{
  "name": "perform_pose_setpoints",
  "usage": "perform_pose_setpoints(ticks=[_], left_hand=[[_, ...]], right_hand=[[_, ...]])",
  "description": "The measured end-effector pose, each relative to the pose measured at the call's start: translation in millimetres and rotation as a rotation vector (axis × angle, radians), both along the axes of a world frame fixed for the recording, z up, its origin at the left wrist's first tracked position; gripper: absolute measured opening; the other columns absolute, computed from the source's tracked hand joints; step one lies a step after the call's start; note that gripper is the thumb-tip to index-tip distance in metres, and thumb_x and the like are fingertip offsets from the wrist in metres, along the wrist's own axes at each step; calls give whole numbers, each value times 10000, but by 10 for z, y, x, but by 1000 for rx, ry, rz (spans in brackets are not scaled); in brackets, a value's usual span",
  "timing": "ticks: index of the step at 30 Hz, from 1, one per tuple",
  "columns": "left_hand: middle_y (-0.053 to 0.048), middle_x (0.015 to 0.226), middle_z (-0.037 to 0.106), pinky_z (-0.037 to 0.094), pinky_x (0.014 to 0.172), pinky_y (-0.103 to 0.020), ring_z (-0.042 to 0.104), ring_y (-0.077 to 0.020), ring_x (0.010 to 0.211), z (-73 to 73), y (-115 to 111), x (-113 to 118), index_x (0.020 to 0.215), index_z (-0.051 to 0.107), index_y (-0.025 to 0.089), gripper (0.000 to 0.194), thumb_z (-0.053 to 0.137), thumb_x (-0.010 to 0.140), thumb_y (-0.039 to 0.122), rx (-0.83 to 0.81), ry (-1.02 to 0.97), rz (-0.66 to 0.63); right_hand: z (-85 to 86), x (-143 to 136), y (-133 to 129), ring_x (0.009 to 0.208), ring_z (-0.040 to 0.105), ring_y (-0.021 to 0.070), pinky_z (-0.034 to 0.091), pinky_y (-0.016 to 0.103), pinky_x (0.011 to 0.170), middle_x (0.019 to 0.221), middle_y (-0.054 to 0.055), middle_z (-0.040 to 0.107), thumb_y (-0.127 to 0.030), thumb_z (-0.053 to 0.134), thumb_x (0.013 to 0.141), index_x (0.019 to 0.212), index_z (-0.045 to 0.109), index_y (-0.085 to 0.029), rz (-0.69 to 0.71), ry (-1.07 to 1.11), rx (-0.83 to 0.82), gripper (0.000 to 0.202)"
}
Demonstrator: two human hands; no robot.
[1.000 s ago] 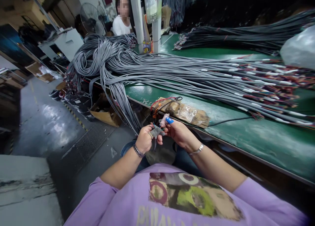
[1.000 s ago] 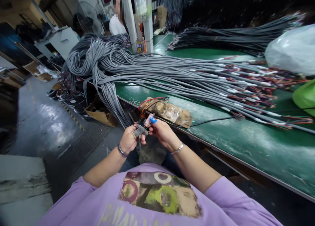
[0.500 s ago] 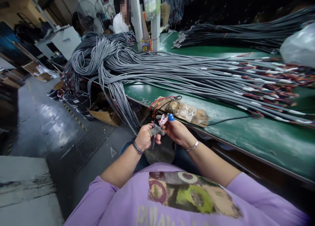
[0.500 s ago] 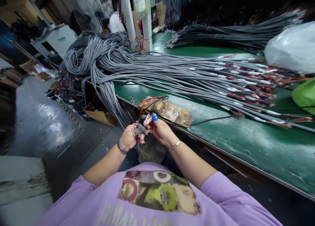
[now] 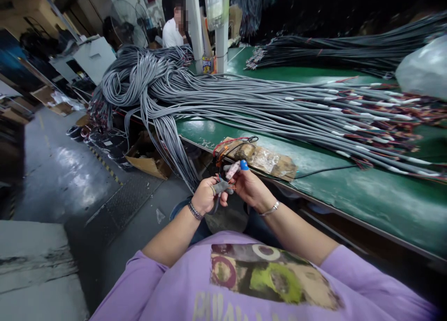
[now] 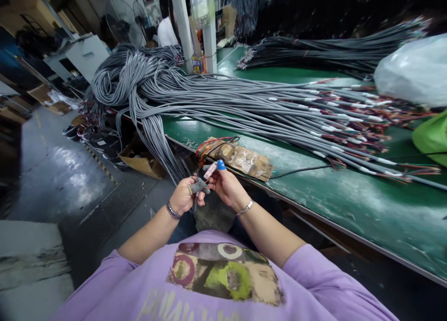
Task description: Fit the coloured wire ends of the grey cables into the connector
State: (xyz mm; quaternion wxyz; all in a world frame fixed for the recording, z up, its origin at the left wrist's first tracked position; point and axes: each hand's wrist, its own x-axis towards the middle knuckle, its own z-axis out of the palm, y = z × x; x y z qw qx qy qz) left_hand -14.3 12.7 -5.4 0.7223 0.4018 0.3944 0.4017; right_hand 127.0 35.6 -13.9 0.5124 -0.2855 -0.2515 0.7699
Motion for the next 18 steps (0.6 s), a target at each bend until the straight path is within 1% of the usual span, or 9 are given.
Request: perform_pose_setpoints(ticks=[3,5,8,10,12,14,18], left_hand=[[-7,429,558,412,371,-239,489,-111,325,22,-84,-8,653,602,103,393,730,614,472,46,36,27],[-11,442,564,409,373,-233,496,-108,340,28,-153,-6,666,613,98,394,716,641,478,79,53,60],[-5,456,565,419,383,-230,497,-101,357,22,-227,14,680,617,99,398,708,652,486,110,31,146],[-1,459,567,430,390,-232,500,-100,360,14,-243,34,673,606,106,394,718,638,482,111,9,212],[4,461,570,433,388,-230,502,-100,355,11,-238,54,669,593,114,380,719,638,471,99,-4,266],[8,465,572,430,383,-223,500,-96,350,13,-225,69,677,590,117,362,708,655,459,82,-10,292],[13,460,569,432,375,-219,493,-91,341,21,-204,97,686,584,121,339,704,661,438,60,-18,291]], right_hand=[[-2,44,-39,550,525,110,472,236,487,688,21,614,-639,601,722,748,623,-176,38,11,-32,465],[-4,68,-56,566,536,110,483,236,503,716,24,623,-627,608,723,770,635,-178,63,15,-49,453],[7,76,-69,573,528,93,483,213,518,712,6,611,-524,684,710,776,643,-178,35,-26,-42,355],[20,65,-75,562,509,78,469,192,512,684,-11,592,-437,729,693,759,640,-174,-11,-81,-14,286],[32,55,-80,555,494,72,457,183,503,668,-18,577,-396,740,687,750,639,-169,-33,-114,11,257],[39,51,-79,554,489,73,452,183,497,664,-16,571,-414,727,695,760,644,-168,-41,-118,13,267],[36,50,-45,556,486,79,467,199,512,661,-5,566,-490,704,703,768,654,-166,-22,-102,20,334]])
